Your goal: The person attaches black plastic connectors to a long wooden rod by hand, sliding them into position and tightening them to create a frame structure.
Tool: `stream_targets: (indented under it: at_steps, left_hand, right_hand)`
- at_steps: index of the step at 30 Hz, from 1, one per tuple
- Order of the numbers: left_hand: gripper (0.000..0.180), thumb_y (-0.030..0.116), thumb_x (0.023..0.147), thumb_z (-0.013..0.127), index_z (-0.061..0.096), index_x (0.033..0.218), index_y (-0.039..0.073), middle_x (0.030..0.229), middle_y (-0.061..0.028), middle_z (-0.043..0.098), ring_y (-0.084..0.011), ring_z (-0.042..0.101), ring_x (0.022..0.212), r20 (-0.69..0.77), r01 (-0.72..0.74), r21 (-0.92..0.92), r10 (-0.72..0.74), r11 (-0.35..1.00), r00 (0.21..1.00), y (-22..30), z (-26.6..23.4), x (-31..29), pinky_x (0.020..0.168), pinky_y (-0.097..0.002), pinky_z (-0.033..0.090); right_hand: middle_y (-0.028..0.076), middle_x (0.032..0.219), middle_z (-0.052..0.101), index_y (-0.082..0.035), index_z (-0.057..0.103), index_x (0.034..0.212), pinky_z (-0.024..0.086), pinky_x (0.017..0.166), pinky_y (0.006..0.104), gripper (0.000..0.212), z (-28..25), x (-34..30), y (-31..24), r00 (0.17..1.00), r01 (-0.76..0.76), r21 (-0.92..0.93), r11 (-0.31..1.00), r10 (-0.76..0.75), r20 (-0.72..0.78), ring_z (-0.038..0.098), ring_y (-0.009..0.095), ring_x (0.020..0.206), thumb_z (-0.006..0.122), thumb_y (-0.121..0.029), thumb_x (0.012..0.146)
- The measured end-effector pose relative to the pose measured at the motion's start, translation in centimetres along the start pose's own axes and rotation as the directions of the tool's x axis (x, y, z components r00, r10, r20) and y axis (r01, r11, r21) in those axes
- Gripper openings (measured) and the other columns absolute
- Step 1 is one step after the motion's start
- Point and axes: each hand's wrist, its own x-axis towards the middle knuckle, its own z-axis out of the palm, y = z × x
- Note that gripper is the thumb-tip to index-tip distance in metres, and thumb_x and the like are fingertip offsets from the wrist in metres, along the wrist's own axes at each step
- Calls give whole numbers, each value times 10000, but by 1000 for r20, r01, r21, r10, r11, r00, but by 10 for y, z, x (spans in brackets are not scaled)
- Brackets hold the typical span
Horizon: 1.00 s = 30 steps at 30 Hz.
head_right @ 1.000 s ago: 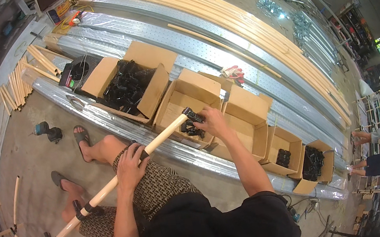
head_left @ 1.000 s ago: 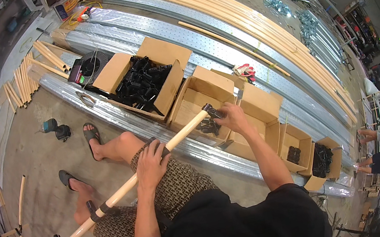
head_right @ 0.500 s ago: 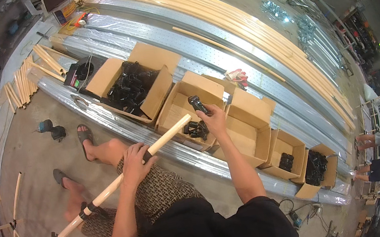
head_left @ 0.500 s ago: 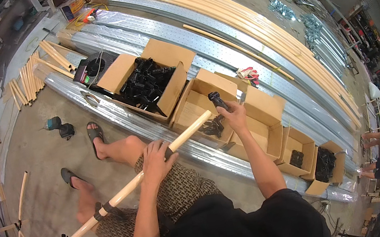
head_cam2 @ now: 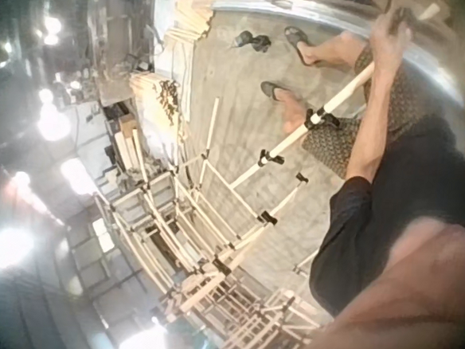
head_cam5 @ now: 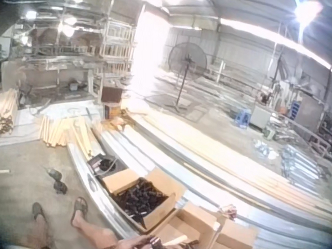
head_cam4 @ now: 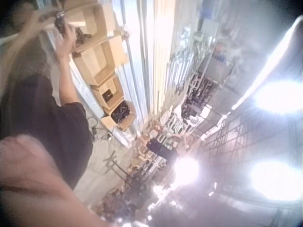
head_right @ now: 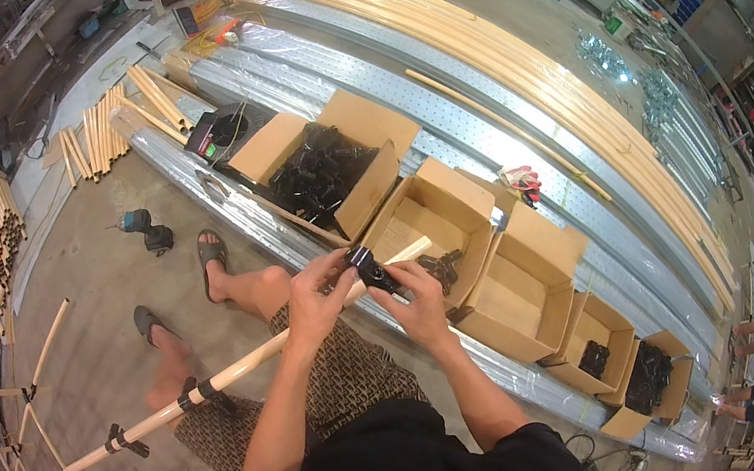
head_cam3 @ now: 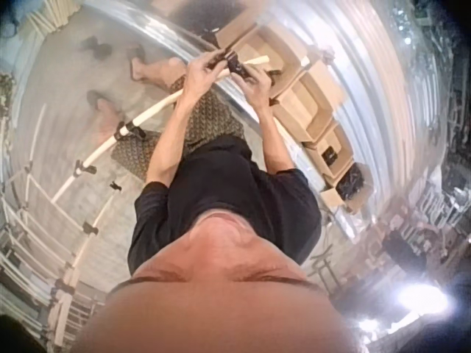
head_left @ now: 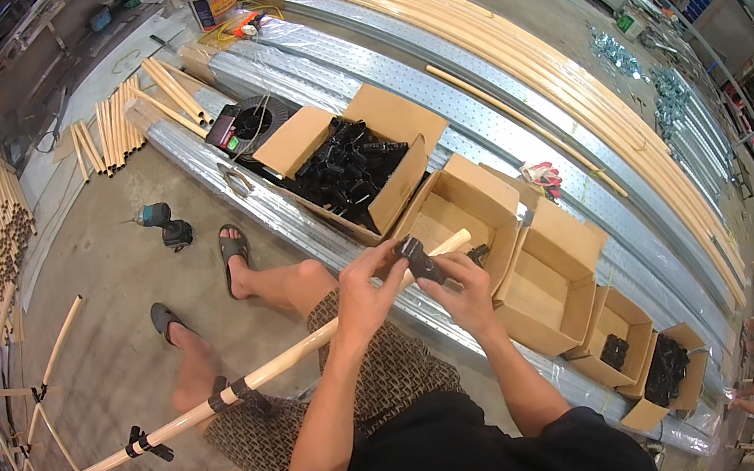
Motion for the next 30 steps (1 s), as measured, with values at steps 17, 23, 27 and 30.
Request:
stream_targets:
  at_steps: [17,23,27,30]
  left_hand:
    - [250,1,844,695,714,1092,-11,873,-186,687,-334,682,756,-114,-141,216,168,966,979,-18,6,-9,665,-374,535]
    - [246,-3,852,682,712,1096,-15,879,-182,691,-330,683,753,-81,-138,246,162,959,983,-16,2,-10,663,-374,532]
    - [238,-7,851,682,714,1087,-17,865,-173,689,-310,685,739,-95,-141,266,171,954,981,-17,2,-16,647,-367,530]
    - [231,-8,845,688,716,1074,-18,852,-166,685,-295,684,722,-93,-146,272,177,951,980,-15,1,-16,634,-361,530]
  right_hand:
    - [142,1036,672,34,701,1131,515,836,324,381,28,-22,-15,986,24,20,1000,-20,-167,655,240,931,823,-100,796]
    - [135,1039,670,39,694,1151,513,838,320,384,33,-25,-13,987,-11,25,1000,15,-158,652,229,932,813,-101,814]
    - [136,1057,668,49,687,1161,511,841,314,394,35,-27,-12,990,-21,49,999,28,-141,652,226,936,812,-109,823]
    - [134,1064,669,56,684,1159,507,845,306,390,34,-30,-11,992,-32,76,997,41,-123,650,218,943,808,-107,828]
